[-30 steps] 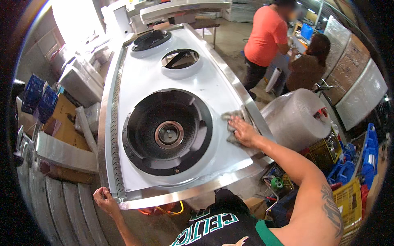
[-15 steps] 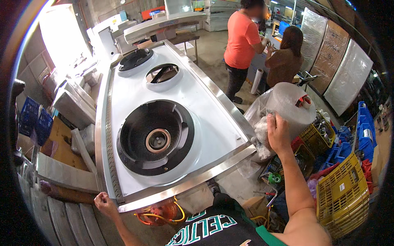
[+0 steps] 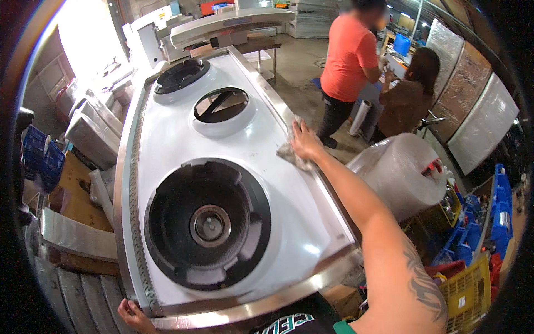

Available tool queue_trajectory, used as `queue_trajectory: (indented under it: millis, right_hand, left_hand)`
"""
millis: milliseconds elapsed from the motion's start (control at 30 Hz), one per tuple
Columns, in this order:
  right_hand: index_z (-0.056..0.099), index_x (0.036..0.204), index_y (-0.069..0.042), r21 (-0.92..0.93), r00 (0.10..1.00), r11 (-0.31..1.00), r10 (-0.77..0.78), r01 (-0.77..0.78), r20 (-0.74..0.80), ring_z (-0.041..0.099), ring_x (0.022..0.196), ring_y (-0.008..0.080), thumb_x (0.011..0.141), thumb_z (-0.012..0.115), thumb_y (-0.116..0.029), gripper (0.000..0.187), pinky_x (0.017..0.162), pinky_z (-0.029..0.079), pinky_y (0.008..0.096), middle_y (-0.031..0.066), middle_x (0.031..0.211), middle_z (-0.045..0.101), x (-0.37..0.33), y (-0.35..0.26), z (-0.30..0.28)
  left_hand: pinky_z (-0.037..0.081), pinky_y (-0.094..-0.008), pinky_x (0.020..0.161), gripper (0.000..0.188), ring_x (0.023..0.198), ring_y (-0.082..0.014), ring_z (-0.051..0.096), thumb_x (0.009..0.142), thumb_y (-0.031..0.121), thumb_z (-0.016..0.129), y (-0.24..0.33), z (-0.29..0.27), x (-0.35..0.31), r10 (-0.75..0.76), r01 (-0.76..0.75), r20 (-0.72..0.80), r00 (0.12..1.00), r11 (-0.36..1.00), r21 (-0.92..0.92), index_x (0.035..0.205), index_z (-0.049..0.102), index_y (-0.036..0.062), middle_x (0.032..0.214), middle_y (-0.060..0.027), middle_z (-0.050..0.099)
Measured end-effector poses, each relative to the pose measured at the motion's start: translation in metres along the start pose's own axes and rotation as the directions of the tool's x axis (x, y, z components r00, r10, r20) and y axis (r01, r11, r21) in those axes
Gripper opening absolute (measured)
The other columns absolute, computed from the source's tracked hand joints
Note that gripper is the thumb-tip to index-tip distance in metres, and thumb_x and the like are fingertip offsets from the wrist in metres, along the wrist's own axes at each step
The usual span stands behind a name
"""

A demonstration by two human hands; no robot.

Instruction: The person walks through a warehouse, picks up a hose, and then cleans a stainless steel gas stove with a cloth. They wipe the top surface and sides of the stove, then place a metal bowl on one of the burners.

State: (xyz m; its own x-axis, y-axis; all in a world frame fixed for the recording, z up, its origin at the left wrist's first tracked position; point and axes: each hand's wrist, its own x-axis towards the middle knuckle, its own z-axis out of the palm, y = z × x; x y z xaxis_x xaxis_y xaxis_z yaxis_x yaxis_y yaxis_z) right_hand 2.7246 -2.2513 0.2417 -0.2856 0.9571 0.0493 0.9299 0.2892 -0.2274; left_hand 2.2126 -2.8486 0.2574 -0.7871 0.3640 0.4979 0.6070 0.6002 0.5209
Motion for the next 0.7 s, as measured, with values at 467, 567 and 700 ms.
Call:
queue_trajectory:
  millis: [467, 567, 700]
  right_hand:
    - [0.027, 0.161, -0.014, -0.083, 0.981, 0.979, -0.19, 0.187, -0.025, 0.019, 0.154, 0.0395, 0.1, 0.047, -0.038, 0.069, 0.127, 0.018, 0.0428, 0.0171, 0.168, 0.02, 0.279, -0.004, 0.024]
    - [0.036, 0.158, -0.015, -0.096, 0.953, 0.948, -0.303, 0.303, 0.013, 0.016, 0.155, 0.0404, 0.101, 0.049, -0.026, 0.06, 0.128, 0.013, 0.0449, 0.017, 0.168, 0.02, 0.195, 0.012, 0.025]
    - [0.046, 0.154, -0.016, -0.009, 0.873, 0.873, -0.488, 0.488, 0.019, 0.012, 0.156, 0.038, 0.098, 0.053, -0.013, 0.057, 0.128, 0.011, 0.046, 0.0137, 0.167, 0.025, 0.019, 0.038, 0.003]
  left_hand:
    - [0.054, -0.0392, 0.077, 0.032, 0.086, -0.0285, 0.065, 0.094, 0.025, 0.07, 0.032, -0.001, 0.005, 0.083, -0.082, 0.004, 0.997, 0.984, 0.157, 0.112, 0.069, -0.0016, 0.098, -0.0174, 0.067]
    - [0.054, -0.0388, 0.076, 0.033, 0.084, -0.0285, 0.063, 0.093, 0.02, 0.072, 0.02, -0.003, 0.001, 0.095, -0.093, -0.006, 0.996, 0.988, 0.121, 0.116, 0.066, -0.002, 0.096, -0.0168, 0.066]
    - [0.054, -0.0375, 0.082, 0.028, 0.098, -0.0271, 0.063, 0.099, 0.016, 0.064, -0.012, 0.006, 0.003, 0.058, -0.056, -0.058, 0.997, 0.998, 0.026, 0.121, 0.062, -0.0006, 0.11, -0.0165, 0.063]
